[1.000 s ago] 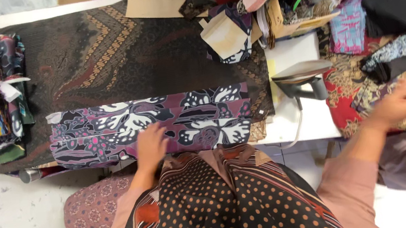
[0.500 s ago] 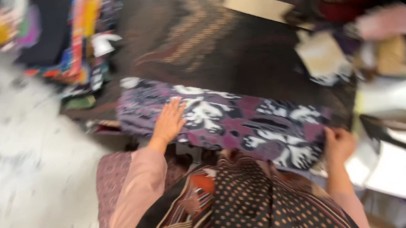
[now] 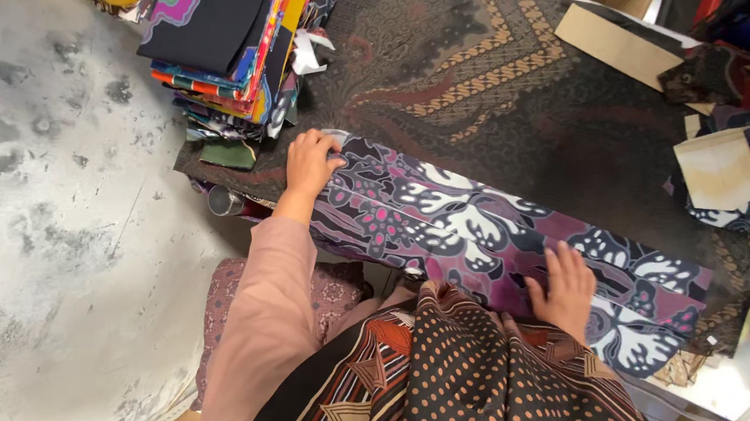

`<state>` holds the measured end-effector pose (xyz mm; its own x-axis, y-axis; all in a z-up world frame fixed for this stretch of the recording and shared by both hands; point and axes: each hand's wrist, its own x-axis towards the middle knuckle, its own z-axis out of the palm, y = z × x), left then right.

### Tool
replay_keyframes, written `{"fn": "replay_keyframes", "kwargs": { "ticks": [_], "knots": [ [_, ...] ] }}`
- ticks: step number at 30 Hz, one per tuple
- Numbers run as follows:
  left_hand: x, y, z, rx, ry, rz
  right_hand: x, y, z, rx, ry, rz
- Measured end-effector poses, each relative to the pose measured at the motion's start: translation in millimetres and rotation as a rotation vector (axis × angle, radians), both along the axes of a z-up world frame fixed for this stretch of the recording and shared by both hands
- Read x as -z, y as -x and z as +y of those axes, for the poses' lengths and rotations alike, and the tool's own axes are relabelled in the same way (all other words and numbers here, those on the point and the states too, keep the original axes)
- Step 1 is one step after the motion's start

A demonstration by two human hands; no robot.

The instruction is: The person irons a piece of patterned fabric on a table, folds it, and stacks it with other folded fabrics. They then tie the stack with a string. Another person is visible ironing nearby.

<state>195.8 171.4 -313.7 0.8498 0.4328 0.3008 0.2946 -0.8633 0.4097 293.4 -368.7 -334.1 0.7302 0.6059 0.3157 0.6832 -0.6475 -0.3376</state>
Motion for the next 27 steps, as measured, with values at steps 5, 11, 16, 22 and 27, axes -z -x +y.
{"fn": "replay_keyframes", "kwargs": {
  "ticks": [5, 11, 16, 22, 27],
  "knots": [
    [-3.4, -1.1, 13.3, 0.101, -0.002, 0.067, -6.8, 7.2, 38.8, -0.004, 0.191, 0.038],
    [-9.9, -6.9, 12.5, 0.045, 0.000, 0.145, -2.0, -6.5, 26.9, 0.010, 0.233, 0.125],
    [-18.2, -2.6, -49.8, 0.241, -0.099, -0.038, 14.8, -14.5, -57.0, 0.500, -0.201, 0.022],
    [-3.8, 10.5, -130.0, 0.448, -0.144, 0.227, 25.1, -58.4, -172.4, 1.052, -0.400, -0.032],
    [-8.4, -9.2, -100.6, 0.410, -0.105, 0.092, 25.2, -84.6, -171.7, 1.160, -0.158, 0.140]
  ]
}}
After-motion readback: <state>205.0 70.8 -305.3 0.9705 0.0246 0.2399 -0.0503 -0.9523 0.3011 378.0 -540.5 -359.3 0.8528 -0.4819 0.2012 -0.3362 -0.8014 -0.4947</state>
